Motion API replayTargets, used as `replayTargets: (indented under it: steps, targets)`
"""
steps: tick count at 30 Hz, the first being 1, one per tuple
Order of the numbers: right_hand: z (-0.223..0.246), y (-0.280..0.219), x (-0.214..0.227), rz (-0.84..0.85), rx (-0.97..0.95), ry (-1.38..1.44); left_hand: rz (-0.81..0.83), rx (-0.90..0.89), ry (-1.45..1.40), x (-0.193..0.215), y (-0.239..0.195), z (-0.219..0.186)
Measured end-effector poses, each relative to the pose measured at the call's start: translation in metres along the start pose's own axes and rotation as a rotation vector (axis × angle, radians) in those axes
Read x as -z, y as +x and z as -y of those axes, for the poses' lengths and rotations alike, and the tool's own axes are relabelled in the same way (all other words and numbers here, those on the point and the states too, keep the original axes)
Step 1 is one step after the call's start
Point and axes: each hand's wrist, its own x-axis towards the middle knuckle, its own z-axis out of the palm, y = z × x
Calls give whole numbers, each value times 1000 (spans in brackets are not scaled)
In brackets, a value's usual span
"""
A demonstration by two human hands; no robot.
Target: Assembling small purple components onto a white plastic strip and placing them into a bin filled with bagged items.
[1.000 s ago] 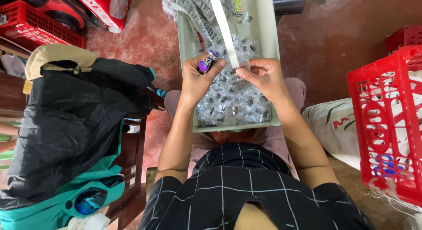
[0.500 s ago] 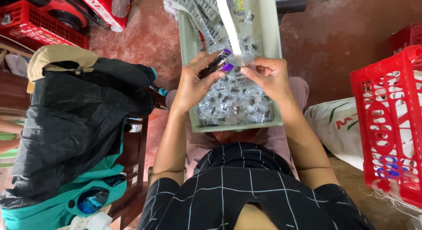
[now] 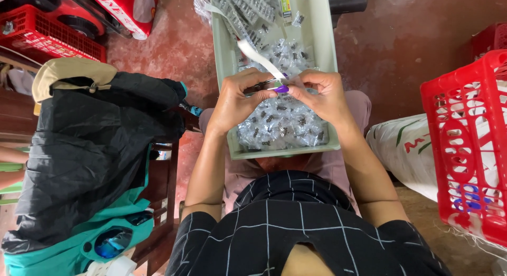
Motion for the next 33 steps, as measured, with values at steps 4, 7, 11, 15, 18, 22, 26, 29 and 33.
replayTargets:
  steps: [4,7,11,15,18,22,26,29,33]
  targets:
    - [4,1,-1,23,-37,19,-8,-1,-15,-1,0,0]
    - [11,4,-3,50,-13,0,-22,12,-18,-2,-1,-1]
    - [11,5,-7,25,23,-4,-40,10,-15,-2,-4,5]
    - [3,4,-9,-18,-24,68,-51,49,-26,-4,-5,9]
    - [-5,6,-7,-21,-32,81,-44,86,-93,-5,-8,11]
    - [-6,3,-11,-72,-77,111,-55,125,-121,-11,-11,18]
    - [-6,2,-13,-97,-88,98,-134,309,-337,-14,-11,26]
    - [-12,4,-13,-136,-34,29,-207,399,-479,-13,-11,28]
    - [-16,7,-14,-136,-17,-194,-213,367,-642,-21,-22,36]
